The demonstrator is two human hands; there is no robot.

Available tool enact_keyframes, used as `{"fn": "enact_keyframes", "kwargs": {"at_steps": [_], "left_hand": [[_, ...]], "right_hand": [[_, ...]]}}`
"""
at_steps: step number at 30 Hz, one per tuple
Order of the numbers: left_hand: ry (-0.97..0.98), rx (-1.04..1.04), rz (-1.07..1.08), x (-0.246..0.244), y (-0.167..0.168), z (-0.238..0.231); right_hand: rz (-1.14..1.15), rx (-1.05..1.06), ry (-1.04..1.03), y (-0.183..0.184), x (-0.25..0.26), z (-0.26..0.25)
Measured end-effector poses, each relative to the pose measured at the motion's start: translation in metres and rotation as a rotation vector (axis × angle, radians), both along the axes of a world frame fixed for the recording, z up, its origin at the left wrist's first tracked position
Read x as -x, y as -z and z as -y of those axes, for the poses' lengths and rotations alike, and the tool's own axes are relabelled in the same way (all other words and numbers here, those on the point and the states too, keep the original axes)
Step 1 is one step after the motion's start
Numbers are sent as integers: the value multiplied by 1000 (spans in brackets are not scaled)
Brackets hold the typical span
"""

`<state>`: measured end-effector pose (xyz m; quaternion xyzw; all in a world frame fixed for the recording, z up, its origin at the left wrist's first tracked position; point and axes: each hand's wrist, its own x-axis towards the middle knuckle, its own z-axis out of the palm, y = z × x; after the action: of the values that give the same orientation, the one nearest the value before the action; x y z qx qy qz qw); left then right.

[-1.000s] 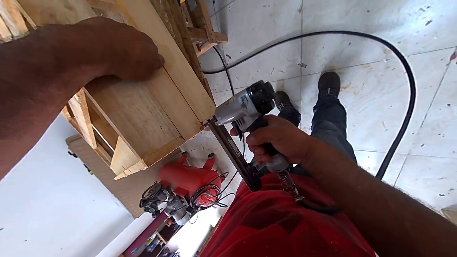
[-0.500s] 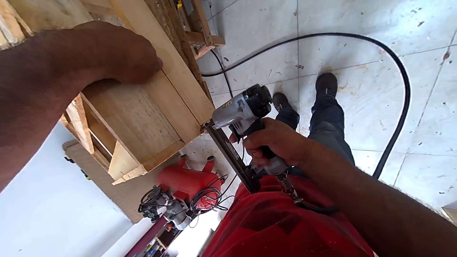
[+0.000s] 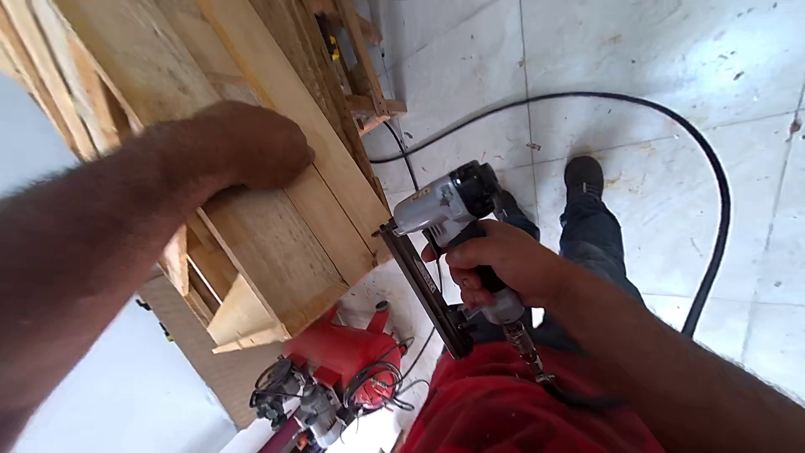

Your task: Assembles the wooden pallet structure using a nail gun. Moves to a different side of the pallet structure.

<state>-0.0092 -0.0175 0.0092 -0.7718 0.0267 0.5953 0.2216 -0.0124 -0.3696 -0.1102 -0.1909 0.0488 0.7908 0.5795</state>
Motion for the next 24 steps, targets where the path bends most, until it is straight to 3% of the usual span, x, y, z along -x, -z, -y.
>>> {"fn": "enact_keyframes", "kwargs": {"at_steps": [2, 6, 12, 24], "left_hand": [[-59, -116, -140, -28, -18, 32], [-103, -105, -196, -43, -37, 24], [-37, -97, -259, -40, -35, 21], [-96, -28, -215, -39, -36, 16]], "right_hand": [[7, 7, 56, 1, -14, -16], [41, 45, 84, -2, -40, -60], [18, -49, 74, -1, -59, -113], [68, -81, -9, 4, -56, -128]]}}
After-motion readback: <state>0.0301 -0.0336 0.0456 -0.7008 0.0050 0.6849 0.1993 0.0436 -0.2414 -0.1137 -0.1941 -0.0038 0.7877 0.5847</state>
